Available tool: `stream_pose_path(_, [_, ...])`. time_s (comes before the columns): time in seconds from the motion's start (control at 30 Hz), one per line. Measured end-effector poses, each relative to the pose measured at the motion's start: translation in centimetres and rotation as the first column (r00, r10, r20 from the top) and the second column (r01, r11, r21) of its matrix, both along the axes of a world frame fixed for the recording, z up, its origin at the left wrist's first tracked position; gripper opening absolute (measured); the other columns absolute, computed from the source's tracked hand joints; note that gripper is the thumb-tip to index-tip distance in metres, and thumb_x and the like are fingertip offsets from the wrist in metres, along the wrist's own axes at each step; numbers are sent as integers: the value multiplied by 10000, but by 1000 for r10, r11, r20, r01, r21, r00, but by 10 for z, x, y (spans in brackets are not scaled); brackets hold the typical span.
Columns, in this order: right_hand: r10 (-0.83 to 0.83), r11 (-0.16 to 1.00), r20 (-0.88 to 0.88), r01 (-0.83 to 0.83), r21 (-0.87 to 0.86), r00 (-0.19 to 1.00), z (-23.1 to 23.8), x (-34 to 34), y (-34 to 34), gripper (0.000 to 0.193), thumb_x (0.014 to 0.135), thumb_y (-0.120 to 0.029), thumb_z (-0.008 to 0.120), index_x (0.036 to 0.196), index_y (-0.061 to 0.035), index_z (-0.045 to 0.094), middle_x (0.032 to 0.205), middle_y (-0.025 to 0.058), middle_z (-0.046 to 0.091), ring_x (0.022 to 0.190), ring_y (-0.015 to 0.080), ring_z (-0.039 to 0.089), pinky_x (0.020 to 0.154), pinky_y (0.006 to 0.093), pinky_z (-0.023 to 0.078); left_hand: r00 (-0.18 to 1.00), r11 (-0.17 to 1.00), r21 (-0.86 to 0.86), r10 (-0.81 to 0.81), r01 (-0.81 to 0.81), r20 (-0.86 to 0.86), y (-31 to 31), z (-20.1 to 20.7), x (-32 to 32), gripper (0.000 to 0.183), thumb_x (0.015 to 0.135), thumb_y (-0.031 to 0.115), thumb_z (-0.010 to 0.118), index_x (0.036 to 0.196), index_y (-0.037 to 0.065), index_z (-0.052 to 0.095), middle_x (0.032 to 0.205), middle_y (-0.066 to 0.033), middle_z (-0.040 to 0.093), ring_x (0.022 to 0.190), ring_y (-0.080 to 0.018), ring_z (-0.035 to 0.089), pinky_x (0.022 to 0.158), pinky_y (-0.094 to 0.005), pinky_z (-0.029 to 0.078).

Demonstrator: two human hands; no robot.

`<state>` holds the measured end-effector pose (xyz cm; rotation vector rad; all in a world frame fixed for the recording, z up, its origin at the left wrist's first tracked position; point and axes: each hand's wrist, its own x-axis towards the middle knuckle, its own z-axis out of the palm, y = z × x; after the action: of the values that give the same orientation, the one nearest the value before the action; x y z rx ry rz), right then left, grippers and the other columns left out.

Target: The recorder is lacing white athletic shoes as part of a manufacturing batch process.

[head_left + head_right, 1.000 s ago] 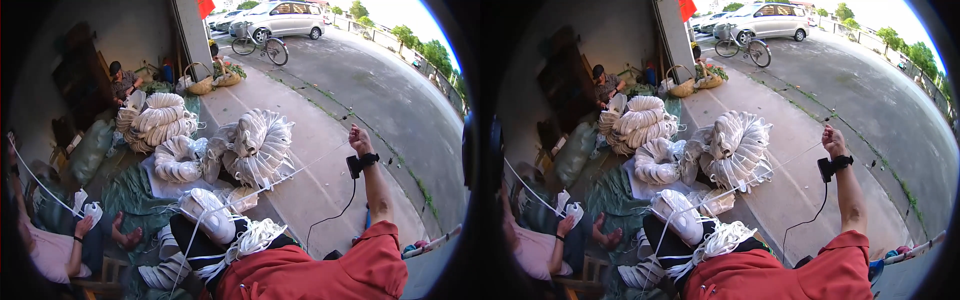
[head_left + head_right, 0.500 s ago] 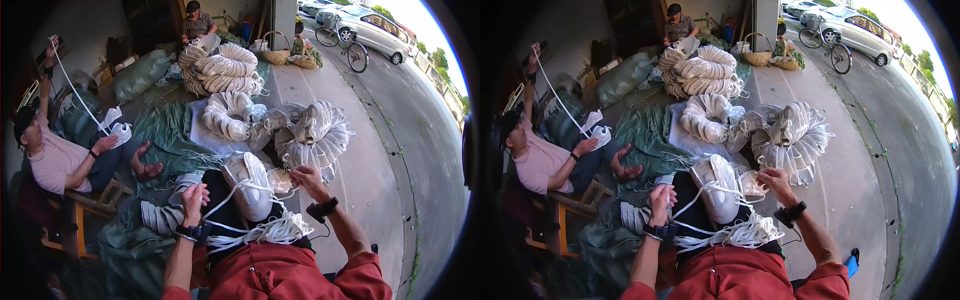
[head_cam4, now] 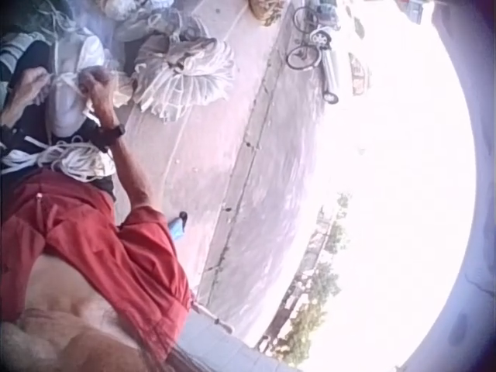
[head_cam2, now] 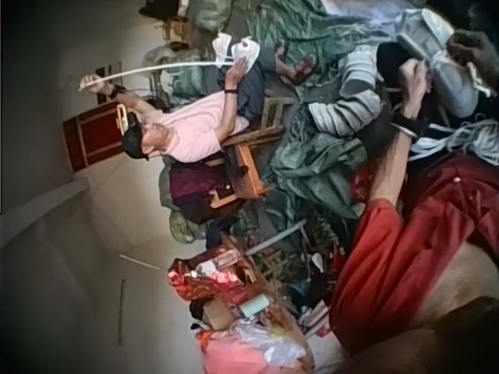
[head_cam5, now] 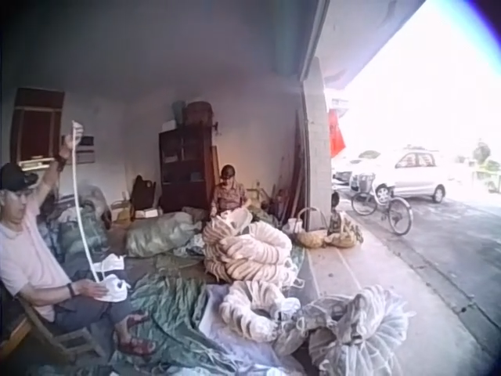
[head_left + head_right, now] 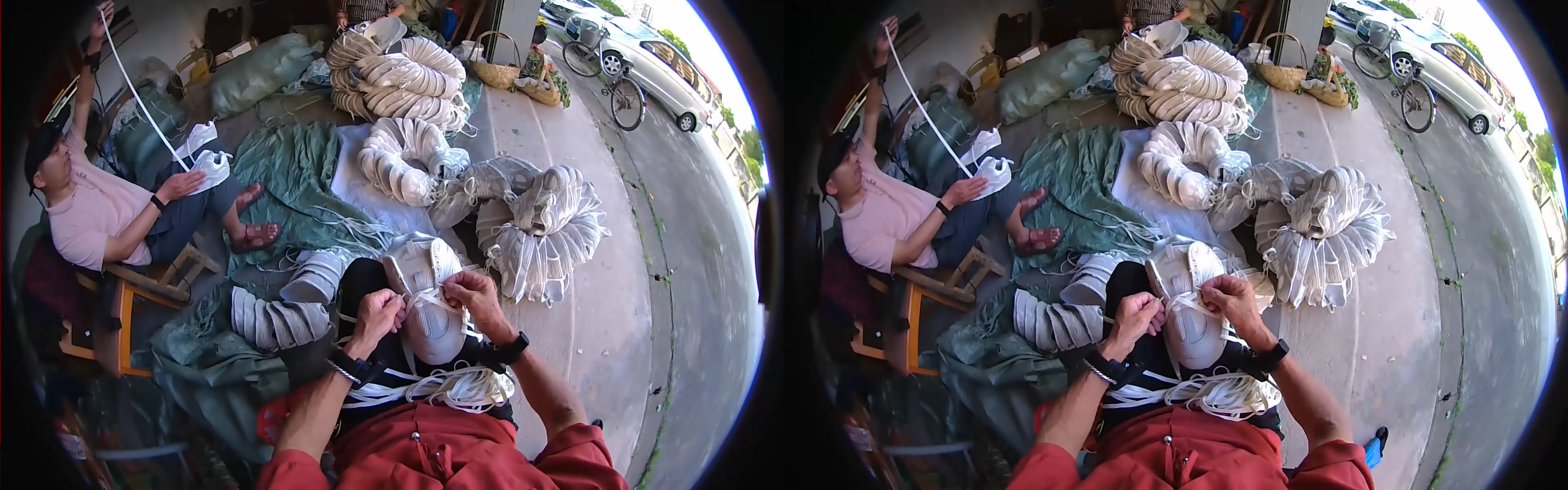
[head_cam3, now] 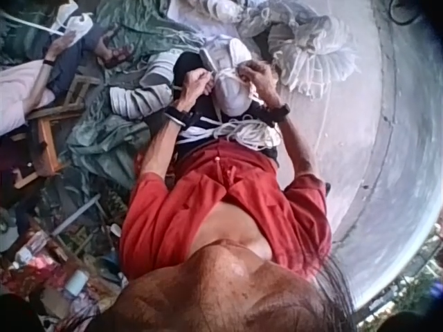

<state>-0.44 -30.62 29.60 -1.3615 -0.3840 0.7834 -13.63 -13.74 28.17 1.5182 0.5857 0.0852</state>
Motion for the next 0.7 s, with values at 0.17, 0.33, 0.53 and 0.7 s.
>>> stream_pose_path(0.17, [-49,999,-37,50,22,998,-1,-1,2,53,809,-52,595,812,-1,609,668,12,576,566,67,495,536,194,403,1000,1000,6,27,-27,-1,-5,6,2,217,877,156,484,740,10,569,623,-52,573,477,-97,528,424,-210,431])
stream_pose_path(0.33, [-77,992,-67,83,95,995,-8,0,3,27,805,-22,577,796,-6,597,649,19,563,549,76,488,522,191,389,997,997,59,43,-39,-59,-6,12,4,204,844,167,523,726,7,570,599,-68,572,470,-130,537,432,-248,437])
stream_pose_path(0.53, [-111,993,213,97,75,971,1,-2,10,64,787,-45,588,834,-2,580,655,51,580,559,115,526,522,245,417,998,512,857,-56,53,-29,-6,21,14,160,747,142,539,670,4,560,689,-215,594,642,-384,586,594,-456,475])
stream_pose_path(0.7, [18,994,890,87,-65,455,20,-1,15,103,704,18,541,805,-3,546,710,162,571,632,314,568,570,370,452,984,392,911,-167,129,-67,-9,36,18,92,704,78,514,673,10,568,697,-208,602,689,-365,604,621,-458,480])
